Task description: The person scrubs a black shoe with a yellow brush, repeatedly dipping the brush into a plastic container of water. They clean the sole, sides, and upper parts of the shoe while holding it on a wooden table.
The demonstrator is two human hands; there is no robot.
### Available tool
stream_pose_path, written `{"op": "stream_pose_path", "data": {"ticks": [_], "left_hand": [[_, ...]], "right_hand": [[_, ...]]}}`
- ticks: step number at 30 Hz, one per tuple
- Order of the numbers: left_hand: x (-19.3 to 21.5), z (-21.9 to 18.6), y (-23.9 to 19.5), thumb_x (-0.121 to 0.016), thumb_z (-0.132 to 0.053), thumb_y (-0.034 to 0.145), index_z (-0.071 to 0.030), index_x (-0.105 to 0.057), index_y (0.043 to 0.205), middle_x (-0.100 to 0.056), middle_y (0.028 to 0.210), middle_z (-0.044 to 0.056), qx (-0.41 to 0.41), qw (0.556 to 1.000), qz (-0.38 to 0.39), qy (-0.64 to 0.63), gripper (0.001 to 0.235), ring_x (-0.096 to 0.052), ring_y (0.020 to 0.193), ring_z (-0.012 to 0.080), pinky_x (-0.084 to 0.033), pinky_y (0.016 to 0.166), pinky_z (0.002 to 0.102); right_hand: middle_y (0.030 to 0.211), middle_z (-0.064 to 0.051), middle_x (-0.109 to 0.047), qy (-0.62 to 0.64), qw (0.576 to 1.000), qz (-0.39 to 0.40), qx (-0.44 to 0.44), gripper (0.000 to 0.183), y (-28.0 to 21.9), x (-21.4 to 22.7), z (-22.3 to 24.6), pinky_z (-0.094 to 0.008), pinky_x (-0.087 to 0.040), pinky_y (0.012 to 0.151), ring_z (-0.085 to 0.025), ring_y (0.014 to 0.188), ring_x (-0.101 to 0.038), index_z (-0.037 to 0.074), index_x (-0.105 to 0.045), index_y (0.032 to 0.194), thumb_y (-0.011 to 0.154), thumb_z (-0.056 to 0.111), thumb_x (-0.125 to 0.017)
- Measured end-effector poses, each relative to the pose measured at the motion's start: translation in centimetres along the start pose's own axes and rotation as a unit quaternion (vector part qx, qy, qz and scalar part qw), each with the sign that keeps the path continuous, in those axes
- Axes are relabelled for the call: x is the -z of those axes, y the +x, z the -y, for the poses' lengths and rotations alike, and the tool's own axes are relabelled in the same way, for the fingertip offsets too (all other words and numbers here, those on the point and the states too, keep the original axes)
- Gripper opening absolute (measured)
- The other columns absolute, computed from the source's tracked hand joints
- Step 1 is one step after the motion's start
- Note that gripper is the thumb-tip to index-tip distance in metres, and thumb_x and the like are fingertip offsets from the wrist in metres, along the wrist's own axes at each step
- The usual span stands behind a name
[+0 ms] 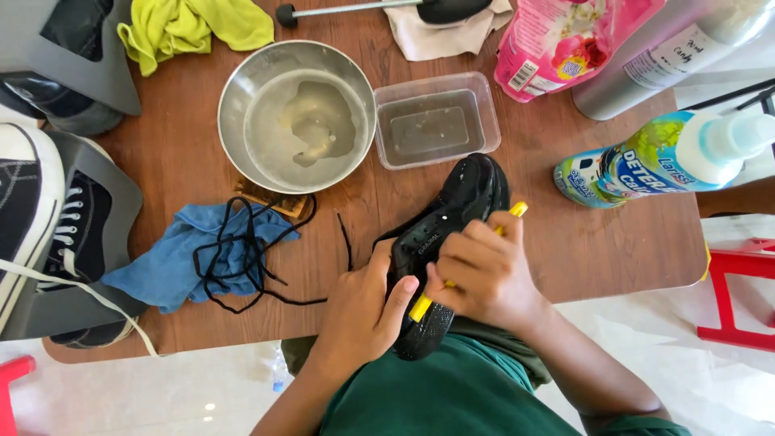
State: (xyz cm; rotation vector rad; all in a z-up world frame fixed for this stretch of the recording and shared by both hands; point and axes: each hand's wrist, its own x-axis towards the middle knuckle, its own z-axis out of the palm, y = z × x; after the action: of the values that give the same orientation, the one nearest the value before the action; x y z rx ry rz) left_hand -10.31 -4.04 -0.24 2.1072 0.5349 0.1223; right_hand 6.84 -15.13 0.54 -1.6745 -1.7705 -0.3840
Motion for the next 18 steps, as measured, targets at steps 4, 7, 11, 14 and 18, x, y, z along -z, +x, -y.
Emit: {"op": "stream_pose_path", "data": {"ticks": [4,7,11,14,18], "left_hand": [[-0.7,0.3,-0.1,-0.018,-0.067,0.094,-0.004,-0.045,0.139,-0.073,0.078,0.011,0.019,0.999,-0.026,-0.004,0.083,-0.069,0.059,0.0330,-0.050,0.049,0.045],[-1.1,0.6,-0.1,-0.013,-0.073,0.092,-0.003,-0.046,0.140,-0.064,0.068,0.007,-0.009,0.999,-0.052,-0.012,0.091,-0.062,0.049,0.0267,-0.045,0.042,0.040],[-1.8,1.4,-0.3,-0.001,-0.090,0.081,-0.004,-0.045,0.144,-0.045,0.053,-0.001,-0.047,0.996,-0.069,-0.019,0.115,-0.046,0.036,0.0159,-0.036,0.035,0.034],[-3.3,4.3,-0.2,-0.010,-0.103,0.067,-0.006,-0.047,0.148,-0.048,0.045,0.009,-0.090,0.989,-0.104,-0.059,0.132,-0.050,0.036,0.0245,-0.041,0.041,0.034],[-4.0,4.5,-0.1,-0.016,-0.106,0.060,-0.005,-0.046,0.150,-0.044,0.045,0.006,-0.110,0.986,-0.119,-0.048,0.139,-0.043,0.035,0.0171,-0.040,0.042,0.026]], "right_hand": [[0.070,0.002,-0.053,-0.040,0.997,0.006,-0.071,0.033,-0.2,0.3,-2.2,-0.043,-0.030,0.082,-0.022,0.066,-0.044,0.014,-0.051,0.063,0.089,0.009,-0.071],[0.068,0.002,-0.051,-0.027,0.998,0.004,-0.062,0.032,0.1,0.1,-1.0,-0.043,-0.029,0.076,-0.022,0.063,-0.042,0.015,-0.052,0.062,0.088,0.008,-0.068],[0.072,0.006,-0.057,-0.015,0.999,0.045,0.012,0.034,-0.4,-0.1,0.4,-0.042,-0.033,0.080,-0.019,0.065,-0.047,0.022,-0.051,0.065,0.093,0.013,-0.069],[0.070,-0.007,-0.055,-0.048,0.998,-0.028,-0.008,0.033,-0.1,0.0,-4.3,-0.043,-0.034,0.077,-0.027,0.062,-0.046,0.011,-0.054,0.060,0.085,0.006,-0.075],[0.072,-0.005,-0.057,-0.025,0.999,-0.039,-0.018,0.030,0.0,-0.7,-2.0,-0.044,-0.034,0.080,-0.027,0.067,-0.049,0.010,-0.058,0.061,0.084,0.006,-0.076]]}}
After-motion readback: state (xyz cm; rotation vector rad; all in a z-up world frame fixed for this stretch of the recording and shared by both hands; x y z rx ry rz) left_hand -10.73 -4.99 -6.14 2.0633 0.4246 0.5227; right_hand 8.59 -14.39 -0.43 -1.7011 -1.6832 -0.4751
